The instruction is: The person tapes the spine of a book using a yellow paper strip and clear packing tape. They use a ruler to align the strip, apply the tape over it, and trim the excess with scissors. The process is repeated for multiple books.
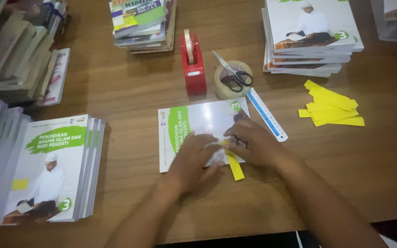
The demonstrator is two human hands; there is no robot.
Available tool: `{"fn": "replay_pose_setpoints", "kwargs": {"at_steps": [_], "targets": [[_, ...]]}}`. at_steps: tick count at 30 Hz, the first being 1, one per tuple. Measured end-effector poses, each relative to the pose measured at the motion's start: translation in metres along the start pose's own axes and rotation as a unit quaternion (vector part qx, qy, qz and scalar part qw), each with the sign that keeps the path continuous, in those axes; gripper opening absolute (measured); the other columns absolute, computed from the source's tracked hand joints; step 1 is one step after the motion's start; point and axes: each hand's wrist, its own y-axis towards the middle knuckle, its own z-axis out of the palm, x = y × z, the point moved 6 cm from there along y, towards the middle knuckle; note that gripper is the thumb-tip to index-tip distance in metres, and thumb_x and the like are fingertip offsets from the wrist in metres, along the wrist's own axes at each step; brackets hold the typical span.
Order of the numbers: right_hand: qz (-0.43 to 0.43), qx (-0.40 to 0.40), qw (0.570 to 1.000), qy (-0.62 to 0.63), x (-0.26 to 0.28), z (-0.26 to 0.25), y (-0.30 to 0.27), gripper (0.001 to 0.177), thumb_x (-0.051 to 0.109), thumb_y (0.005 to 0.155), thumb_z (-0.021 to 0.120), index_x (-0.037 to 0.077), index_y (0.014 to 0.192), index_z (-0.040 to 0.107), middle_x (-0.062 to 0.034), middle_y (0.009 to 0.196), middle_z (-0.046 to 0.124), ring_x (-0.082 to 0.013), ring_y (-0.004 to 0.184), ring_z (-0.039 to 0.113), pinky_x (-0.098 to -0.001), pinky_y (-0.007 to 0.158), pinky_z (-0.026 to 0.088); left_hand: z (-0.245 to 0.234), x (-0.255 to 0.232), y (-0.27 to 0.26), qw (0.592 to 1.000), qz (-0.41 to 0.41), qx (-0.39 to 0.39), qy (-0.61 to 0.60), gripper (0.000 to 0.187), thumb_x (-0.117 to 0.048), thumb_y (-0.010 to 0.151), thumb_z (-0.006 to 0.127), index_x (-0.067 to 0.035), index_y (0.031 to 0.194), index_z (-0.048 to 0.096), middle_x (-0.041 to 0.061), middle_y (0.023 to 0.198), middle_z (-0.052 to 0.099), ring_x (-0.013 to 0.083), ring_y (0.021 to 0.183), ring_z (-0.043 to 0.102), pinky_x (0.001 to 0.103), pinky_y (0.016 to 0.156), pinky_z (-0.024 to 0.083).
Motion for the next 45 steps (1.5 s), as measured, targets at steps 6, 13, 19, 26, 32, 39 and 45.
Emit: {"fn": "replay_pose_setpoints", "kwargs": {"at_steps": [6,13,19,26,32,39,45], "targets": [[-0.074,-0.065,0.993,-0.066,-0.014,-0.023,-0.014,0.024,0.016,0.088,0.073,0.007,0.11,0.076,-0.0206,0.104,0.071,-0.0434,0.104,0.068,-0.0502,0.088,0.056,0.014,-0.029,-0.001,0.995,-0.003,-0.101,0.005,0.032,-0.041,0.095,0.069,-0.02,0.118,0.069,0.002,0.117,0.066,0.0242,0.119,0.063,0.055,0.112,0.037],[0.004,-0.04,0.996,-0.079,-0.056,-0.021,-0.008,0.051,0.045,0.077,0.084,0.015,0.118,0.075,-0.0161,0.109,0.066,-0.041,0.096,0.07,-0.0494,0.082,0.058,0.013,-0.03,0.011,0.999,-0.042,-0.014,0.006,0.031,-0.036,0.096,0.07,-0.014,0.117,0.071,0.01,0.119,0.07,0.0318,0.123,0.063,0.067,0.112,0.03],[0.007,-0.06,0.996,-0.066,-0.048,-0.021,-0.006,0.052,0.038,0.076,0.086,0.014,0.121,0.075,-0.0164,0.113,0.063,-0.0425,0.098,0.07,-0.0483,0.081,0.059,0.025,-0.012,0.007,0.994,-0.082,0.018,-0.067,0.057,-0.046,0.094,0.07,-0.01,0.138,0.059,0.012,0.131,0.064,0.0322,0.131,0.059,0.06,0.116,0.033],[-0.067,0.037,0.996,0.052,0.002,-0.009,-0.013,0.044,0.034,0.078,0.087,0.009,0.112,0.076,-0.0179,0.096,0.072,-0.0395,0.085,0.074,-0.046,0.074,0.059,0.009,-0.016,0.013,0.979,-0.155,0.029,-0.128,0.065,-0.022,0.083,0.078,-0.006,0.14,0.054,0.013,0.115,0.068,0.0341,0.122,0.062,0.056,0.12,0.027],[-0.023,0.067,0.987,0.147,-0.014,0.008,-0.01,0.05,0.04,0.071,0.092,0.014,0.112,0.076,-0.0108,0.094,0.077,-0.0278,0.077,0.072,-0.0399,0.072,0.059,0.012,-0.002,0.009,0.943,-0.24,0.034,-0.226,0.062,-0.029,0.09,0.069,-0.011,0.147,0.051,0.01,0.1,0.073,0.0303,0.115,0.069,0.048,0.123,0.024],[0.042,0.034,0.974,0.222,-0.005,0.012,-0.012,0.02,0.008,0.083,0.08,0.009,0.103,0.078,-0.0159,0.091,0.078,-0.0363,0.093,0.078,-0.0479,0.084,0.059,0.0,-0.008,0.012,0.907,-0.303,0.03,-0.29,0.063,-0.029,0.09,0.073,-0.015,0.145,0.045,0.01,0.083,0.073,0.0346,0.094,0.073,0.047,0.096,0.053],[0.009,0.006,0.989,0.151,-0.005,0.008,-0.012,0.011,0.008,0.089,0.073,0.01,0.1,0.077,-0.0144,0.085,0.078,-0.0335,0.089,0.078,-0.0476,0.083,0.06,-0.005,-0.013,0.02,0.922,-0.279,0.091,-0.254,0.058,-0.028,0.091,0.073,-0.01,0.141,0.049,0.01,0.086,0.076,0.0318,0.089,0.071,0.043,0.085,0.057]]}}
